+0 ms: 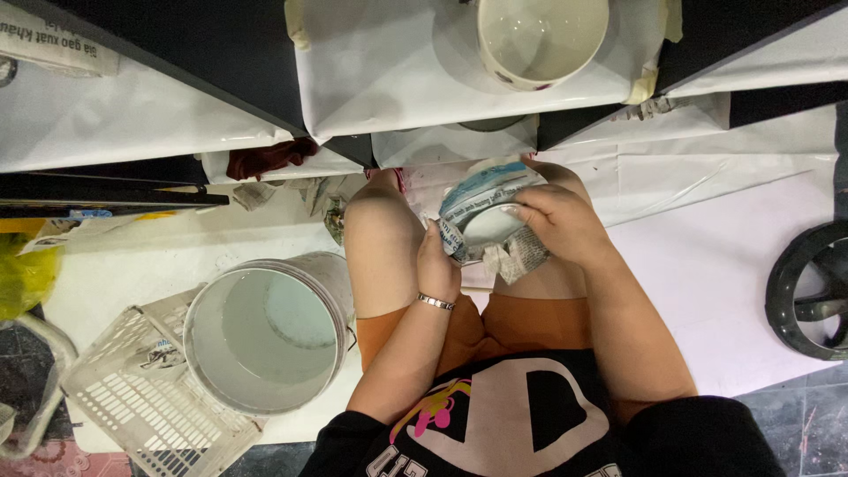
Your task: The person sits on the floor and wraps small ceramic cups and bowls with newspaper. They fold the paper around each item, place the wrapped items on a nearby shelf, and repeat the process for several pieces.
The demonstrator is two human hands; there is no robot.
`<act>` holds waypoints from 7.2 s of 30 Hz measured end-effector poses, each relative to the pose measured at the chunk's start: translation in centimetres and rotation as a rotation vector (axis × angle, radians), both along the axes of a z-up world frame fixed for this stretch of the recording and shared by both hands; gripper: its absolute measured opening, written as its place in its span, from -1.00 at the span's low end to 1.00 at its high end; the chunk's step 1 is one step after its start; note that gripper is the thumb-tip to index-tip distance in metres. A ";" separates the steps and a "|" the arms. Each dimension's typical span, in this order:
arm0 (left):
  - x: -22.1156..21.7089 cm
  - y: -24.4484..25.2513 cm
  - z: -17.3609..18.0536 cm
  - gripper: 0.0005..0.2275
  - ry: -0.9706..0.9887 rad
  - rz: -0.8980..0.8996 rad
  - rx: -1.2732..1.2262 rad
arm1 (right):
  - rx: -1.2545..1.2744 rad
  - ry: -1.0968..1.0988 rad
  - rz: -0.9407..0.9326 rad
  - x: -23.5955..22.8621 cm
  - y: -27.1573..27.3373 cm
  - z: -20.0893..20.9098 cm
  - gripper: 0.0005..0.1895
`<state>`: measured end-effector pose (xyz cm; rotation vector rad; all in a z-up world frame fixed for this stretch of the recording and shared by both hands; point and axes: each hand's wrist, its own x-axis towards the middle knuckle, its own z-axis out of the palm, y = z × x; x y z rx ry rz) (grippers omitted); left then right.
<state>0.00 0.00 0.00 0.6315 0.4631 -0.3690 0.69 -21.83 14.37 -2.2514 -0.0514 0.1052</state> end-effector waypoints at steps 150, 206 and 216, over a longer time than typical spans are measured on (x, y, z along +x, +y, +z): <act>-20.0 4.9 13.4 -0.44 -1.121 -1.062 0.669 | 0.346 0.089 -0.531 -42.0 -2.3 -7.5 -0.76; -18.2 -0.4 8.0 -0.62 -0.461 -0.585 0.742 | 0.614 0.055 -0.829 -34.5 -2.5 -4.9 -0.69; -18.1 -0.6 6.6 -0.65 -0.400 -0.354 0.660 | 0.933 0.090 -0.893 -33.1 -3.0 -5.8 -0.67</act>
